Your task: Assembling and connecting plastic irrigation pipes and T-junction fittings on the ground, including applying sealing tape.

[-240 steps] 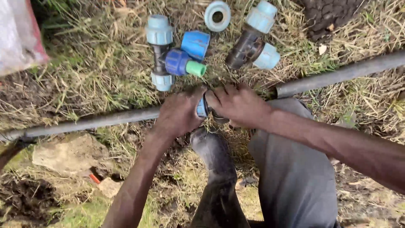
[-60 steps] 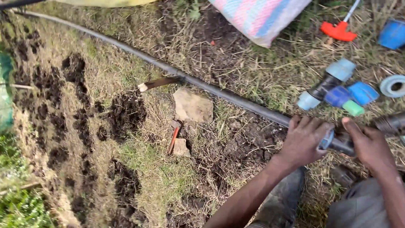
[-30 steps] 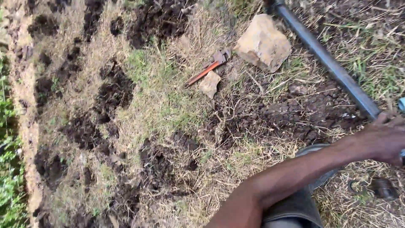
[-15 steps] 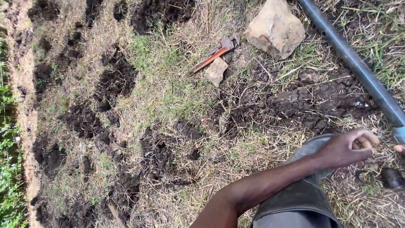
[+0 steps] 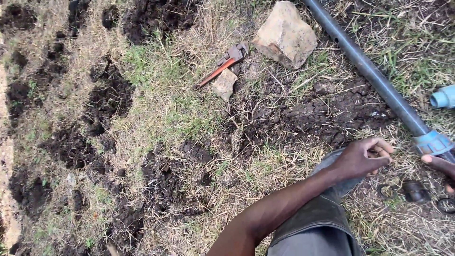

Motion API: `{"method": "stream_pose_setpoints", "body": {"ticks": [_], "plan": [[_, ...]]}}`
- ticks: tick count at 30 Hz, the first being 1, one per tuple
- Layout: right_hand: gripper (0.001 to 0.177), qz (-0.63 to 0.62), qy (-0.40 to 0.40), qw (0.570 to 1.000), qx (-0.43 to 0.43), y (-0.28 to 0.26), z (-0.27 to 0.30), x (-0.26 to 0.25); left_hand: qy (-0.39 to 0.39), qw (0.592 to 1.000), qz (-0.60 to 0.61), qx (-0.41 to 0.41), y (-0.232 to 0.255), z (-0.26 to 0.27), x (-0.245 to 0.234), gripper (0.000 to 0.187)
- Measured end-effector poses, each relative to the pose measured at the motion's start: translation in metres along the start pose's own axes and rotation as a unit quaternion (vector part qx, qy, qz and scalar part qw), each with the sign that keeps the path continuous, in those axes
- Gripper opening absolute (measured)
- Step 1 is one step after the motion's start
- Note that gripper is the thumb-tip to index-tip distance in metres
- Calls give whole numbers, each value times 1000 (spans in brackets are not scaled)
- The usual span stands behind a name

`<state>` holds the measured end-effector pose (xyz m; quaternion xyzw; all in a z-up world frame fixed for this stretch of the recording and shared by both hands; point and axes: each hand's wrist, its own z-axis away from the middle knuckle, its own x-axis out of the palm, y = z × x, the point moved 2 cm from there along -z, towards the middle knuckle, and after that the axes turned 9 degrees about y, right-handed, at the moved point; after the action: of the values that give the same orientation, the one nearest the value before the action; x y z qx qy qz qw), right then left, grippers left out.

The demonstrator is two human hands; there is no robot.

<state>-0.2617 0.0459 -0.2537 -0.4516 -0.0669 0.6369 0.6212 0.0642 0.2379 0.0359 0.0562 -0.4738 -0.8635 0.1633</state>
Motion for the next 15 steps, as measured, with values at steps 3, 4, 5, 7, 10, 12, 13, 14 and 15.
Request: {"method": "stream_pose_setpoints", "body": {"ticks": [3,4,5,7,10,12,13,14,15], "plan": [[59,-152,186,950,198,-215,67,-49,-7,1000,-24,15,-1,-7,1,25],[59,-151,194,947,206,-250,78,-62,-19,999,-22,16,-2,-8,-2,25],[59,-92,183,957,207,-282,94,-78,-22,999,-36,16,-4,-11,3,24],[59,-31,179,953,244,-318,113,-103,-59,998,-37,9,-8,-21,12,23],[97,-38,201,948,243,-312,131,-118,-24,925,-200,322,3,-34,33,26],[102,-211,161,944,197,-307,125,-123,43,803,-426,415,34,-44,35,56],[102,-209,164,943,200,-300,127,-125,40,804,-422,416,46,-55,43,56],[93,-279,150,930,185,-295,128,-126,-12,765,-503,401,55,-67,53,69],[85,-353,137,910,170,-290,130,-123,-69,716,-580,381,63,-76,60,83]]}}
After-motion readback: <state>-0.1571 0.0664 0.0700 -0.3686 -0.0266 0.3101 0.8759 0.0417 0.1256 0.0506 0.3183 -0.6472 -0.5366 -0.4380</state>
